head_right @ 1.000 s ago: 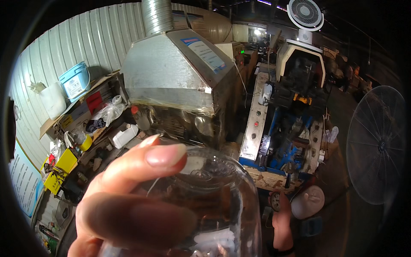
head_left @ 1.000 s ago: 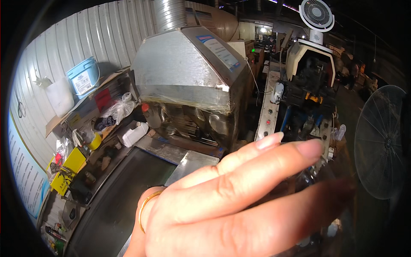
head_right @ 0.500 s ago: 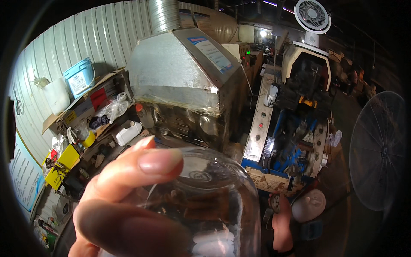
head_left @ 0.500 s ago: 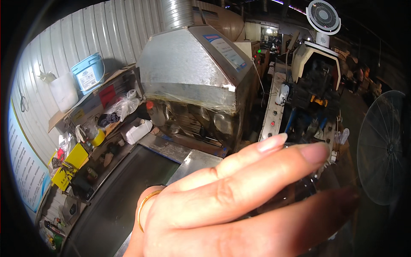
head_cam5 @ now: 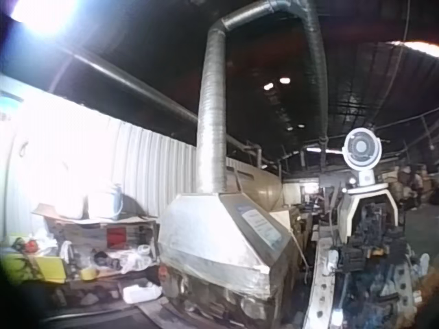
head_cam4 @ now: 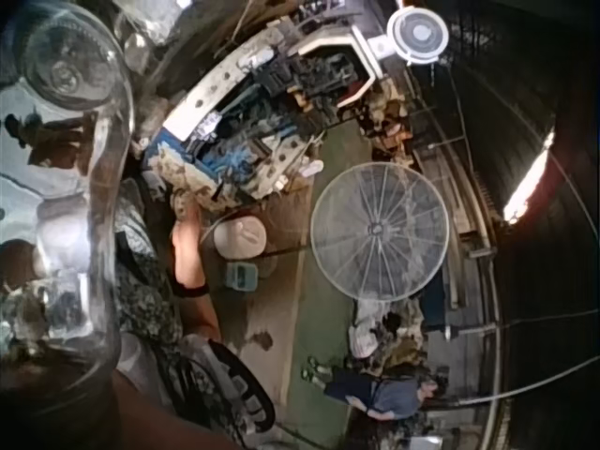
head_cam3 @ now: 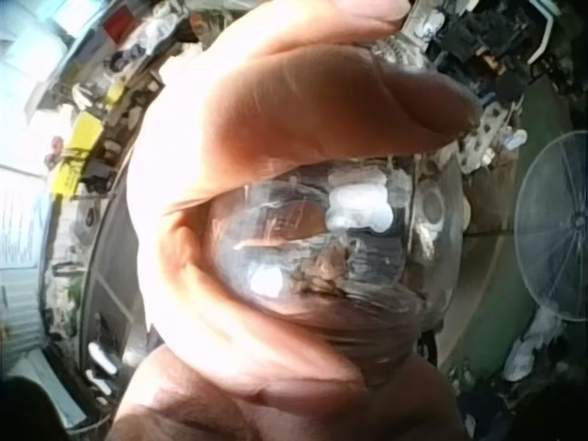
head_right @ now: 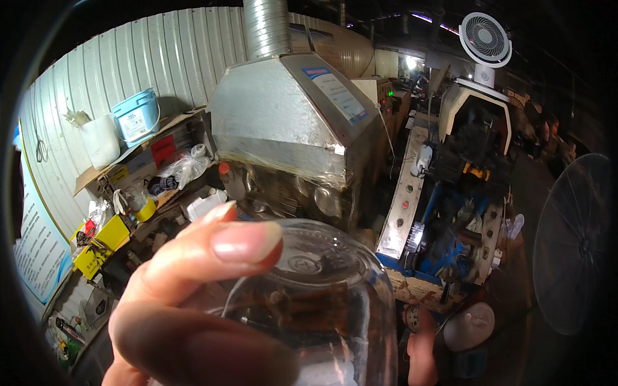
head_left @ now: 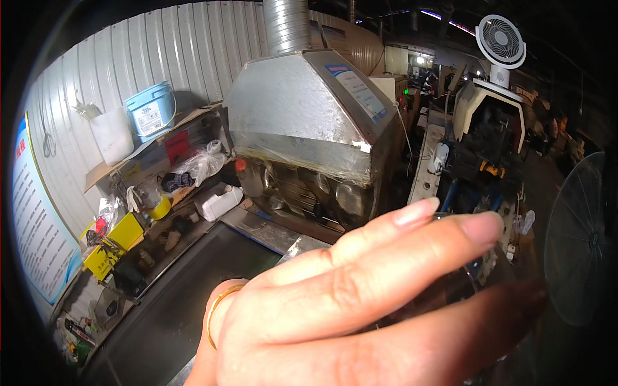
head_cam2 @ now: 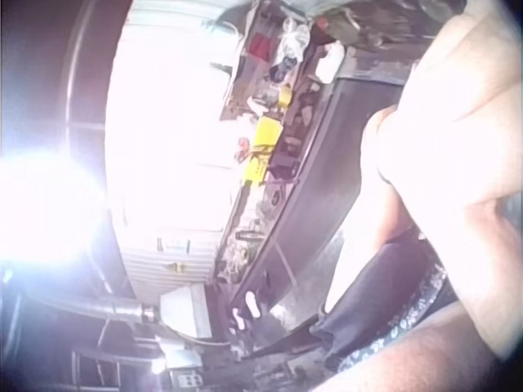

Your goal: Assembling shoe components on a conveyor belt in a manufacturing facility.

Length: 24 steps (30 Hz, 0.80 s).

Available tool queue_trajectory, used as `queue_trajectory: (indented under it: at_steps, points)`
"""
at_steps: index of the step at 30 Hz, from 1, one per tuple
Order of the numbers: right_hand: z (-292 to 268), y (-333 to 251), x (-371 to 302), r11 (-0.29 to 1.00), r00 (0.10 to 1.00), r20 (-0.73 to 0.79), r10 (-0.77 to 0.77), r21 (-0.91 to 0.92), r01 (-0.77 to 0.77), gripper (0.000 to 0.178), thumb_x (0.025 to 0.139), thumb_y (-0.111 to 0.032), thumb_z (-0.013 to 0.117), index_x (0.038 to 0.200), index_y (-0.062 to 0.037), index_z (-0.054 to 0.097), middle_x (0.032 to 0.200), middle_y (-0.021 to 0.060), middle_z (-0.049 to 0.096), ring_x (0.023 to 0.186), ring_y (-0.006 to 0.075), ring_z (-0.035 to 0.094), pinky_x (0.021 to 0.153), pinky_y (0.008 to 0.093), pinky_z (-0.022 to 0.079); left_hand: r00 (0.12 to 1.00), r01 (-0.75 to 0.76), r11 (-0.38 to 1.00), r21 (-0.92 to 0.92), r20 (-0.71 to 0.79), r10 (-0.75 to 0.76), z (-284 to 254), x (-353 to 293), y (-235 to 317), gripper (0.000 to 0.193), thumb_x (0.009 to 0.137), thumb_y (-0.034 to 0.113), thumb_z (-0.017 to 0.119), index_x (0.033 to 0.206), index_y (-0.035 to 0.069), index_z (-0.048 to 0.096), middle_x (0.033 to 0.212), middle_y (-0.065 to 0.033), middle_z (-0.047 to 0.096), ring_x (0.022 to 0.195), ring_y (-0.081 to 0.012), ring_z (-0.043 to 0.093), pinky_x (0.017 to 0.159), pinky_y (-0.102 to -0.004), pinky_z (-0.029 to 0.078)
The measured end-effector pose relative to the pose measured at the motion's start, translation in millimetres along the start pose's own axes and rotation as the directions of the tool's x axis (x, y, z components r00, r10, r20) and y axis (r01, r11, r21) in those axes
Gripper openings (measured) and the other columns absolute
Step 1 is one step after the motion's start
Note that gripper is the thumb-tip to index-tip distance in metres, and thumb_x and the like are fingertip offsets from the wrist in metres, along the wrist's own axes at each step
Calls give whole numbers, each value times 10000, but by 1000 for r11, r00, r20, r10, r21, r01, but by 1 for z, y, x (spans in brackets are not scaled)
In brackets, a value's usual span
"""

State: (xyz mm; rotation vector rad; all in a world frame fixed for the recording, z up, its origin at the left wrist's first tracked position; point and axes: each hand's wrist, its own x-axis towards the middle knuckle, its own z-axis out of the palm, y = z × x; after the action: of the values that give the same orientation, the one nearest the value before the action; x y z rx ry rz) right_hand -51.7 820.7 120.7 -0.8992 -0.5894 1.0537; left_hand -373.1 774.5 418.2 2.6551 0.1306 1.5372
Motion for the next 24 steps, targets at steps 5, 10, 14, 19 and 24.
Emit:
queue_trajectory:
  at_steps: [5, 10, 14, 19, 24]
  points:
    - [0, 5, 0, 1000, 999, -39, -5, -30, 4, 311, 1003, -306, 521, 1063, -23, 636, 966, 72, 643, 882, 156, 615, 755, 291, 509, 1000, 4, 1000, 21, -11, -3, -3, -2, 3, 408, 677, 70, 838, 896, 33, 495, 971, -183, 678, 924, -326, 695, 929, -442, 530]
    - [27, -7, -6, 999, 999, -23, 34, -27, -34, 362, 1020, -344, 479, 1112, -19, 610, 984, 78, 643, 891, 167, 612, 763, 302, 505, 995, 83, 996, 29, -61, -81, -14, 29, -26, 409, 666, 62, 847, 876, 26, 498, 956, -186, 684, 913, -325, 701, 924, -443, 534]
    - [68, -20, -10, 990, 971, 205, -122, -38, 133, 512, 1025, -458, 406, 1153, 2, 591, 1020, 99, 634, 915, 191, 595, 818, 325, 474, 946, -29, 998, 49, -321, 44, 16, -18, -59, 424, 726, 150, 820, 982, -39, 539, 907, -230, 708, 873, -379, 712, 877, -464, 551]
    - [127, -64, -29, 900, 862, 389, -324, -154, 408, 713, 1008, -580, 277, 1203, 41, 569, 1127, 154, 591, 1016, 238, 554, 947, 366, 406, 852, 510, 601, -615, 264, -452, -1, -74, -58, 951, 593, 276, 950, 1322, -63, 442, 1258, -222, 590, 1144, -269, 618, 974, -386, 500]
    - [209, -88, -40, 428, 242, 935, -259, -113, 897, 640, 827, -549, 600, 1182, -16, 625, 1144, 179, 595, 977, 309, 570, 872, 413, 454, 637, 751, 496, -435, 284, -717, 21, -150, -57, 966, 577, 325, 902, 1357, 2, 433, 1235, -148, 604, 1137, -270, 616, 1048, -396, 431]
